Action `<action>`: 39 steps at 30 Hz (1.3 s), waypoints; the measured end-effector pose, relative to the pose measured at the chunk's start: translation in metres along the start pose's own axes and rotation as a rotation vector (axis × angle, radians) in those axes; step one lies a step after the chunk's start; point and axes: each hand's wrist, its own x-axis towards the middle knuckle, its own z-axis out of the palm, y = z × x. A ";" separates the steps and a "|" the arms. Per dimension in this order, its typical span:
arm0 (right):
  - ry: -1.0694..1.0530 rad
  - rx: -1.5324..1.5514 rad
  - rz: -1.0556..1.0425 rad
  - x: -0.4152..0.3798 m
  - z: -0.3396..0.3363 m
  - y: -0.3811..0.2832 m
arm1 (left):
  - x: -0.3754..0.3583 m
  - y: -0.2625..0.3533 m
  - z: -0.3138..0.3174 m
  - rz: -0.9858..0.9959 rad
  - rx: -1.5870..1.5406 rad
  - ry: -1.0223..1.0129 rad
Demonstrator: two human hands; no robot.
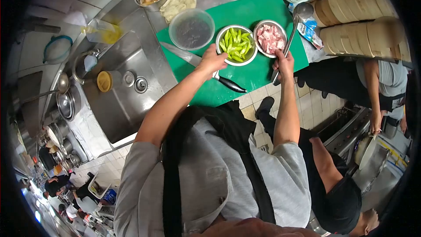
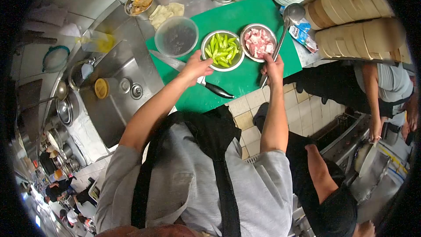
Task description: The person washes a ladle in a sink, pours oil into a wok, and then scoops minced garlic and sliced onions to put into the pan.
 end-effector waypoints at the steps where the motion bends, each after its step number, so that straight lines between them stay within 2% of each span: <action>1: 0.012 -0.028 -0.010 0.002 -0.004 0.001 | 0.001 0.004 0.004 -0.026 -0.079 0.000; 4: 0.075 -0.077 -0.033 0.009 -0.008 0.004 | 0.013 0.003 0.004 -0.016 -0.244 0.028; 8: 0.065 -0.036 -0.106 -0.003 -0.016 0.010 | -0.015 0.006 -0.008 0.067 -0.192 0.023; 12: 0.065 -0.059 -0.091 -0.035 -0.031 0.000 | -0.079 0.011 -0.036 0.067 -0.198 0.005; 14: 0.057 -0.081 -0.134 -0.054 -0.039 -0.006 | -0.121 0.024 -0.049 0.007 -0.330 -0.031; 16: 0.005 -0.162 -0.165 -0.051 -0.071 0.003 | -0.154 0.020 -0.068 0.041 -0.359 -0.022; 17: 0.060 -0.047 -0.232 -0.078 -0.045 -0.008 | -0.168 0.007 -0.076 0.101 -0.392 -0.013; 18: -0.021 -0.123 -0.220 -0.069 -0.060 -0.005 | -0.175 -0.001 -0.085 0.160 -0.427 0.008; 19: 0.022 -0.099 -0.230 -0.084 -0.042 -0.012 | -0.196 -0.007 -0.095 0.179 -0.471 0.047; 20: -0.085 -0.204 -0.231 -0.089 -0.047 -0.015 | -0.219 -0.011 -0.107 0.197 -0.517 0.077; 22: -0.270 -0.208 -0.229 -0.130 -0.014 -0.040 | -0.260 -0.020 -0.129 0.193 -0.556 0.171; 24: -0.341 -0.295 -0.209 -0.158 0.024 -0.048 | -0.299 -0.039 -0.150 0.235 -0.722 0.336; 26: -0.446 -0.393 -0.189 -0.186 0.067 -0.038 | -0.325 -0.087 -0.184 0.246 -0.802 0.389; 28: -0.582 -0.488 -0.121 -0.210 0.116 -0.025 | -0.360 -0.129 -0.218 0.210 -0.858 0.590; 30: -0.706 -0.567 -0.066 -0.252 0.184 -0.007 | -0.398 -0.168 -0.262 0.257 -0.939 0.758; 32: -0.858 -0.623 -0.076 -0.298 0.255 0.016 | -0.437 -0.213 -0.313 0.231 -1.006 0.870; 36: -1.048 -0.661 0.191 -0.354 0.373 0.105 | -0.490 -0.291 -0.417 0.172 -1.057 1.131; 39: -1.183 -0.674 0.267 -0.406 0.465 0.169 | -0.513 -0.334 -0.488 0.218 -1.090 1.194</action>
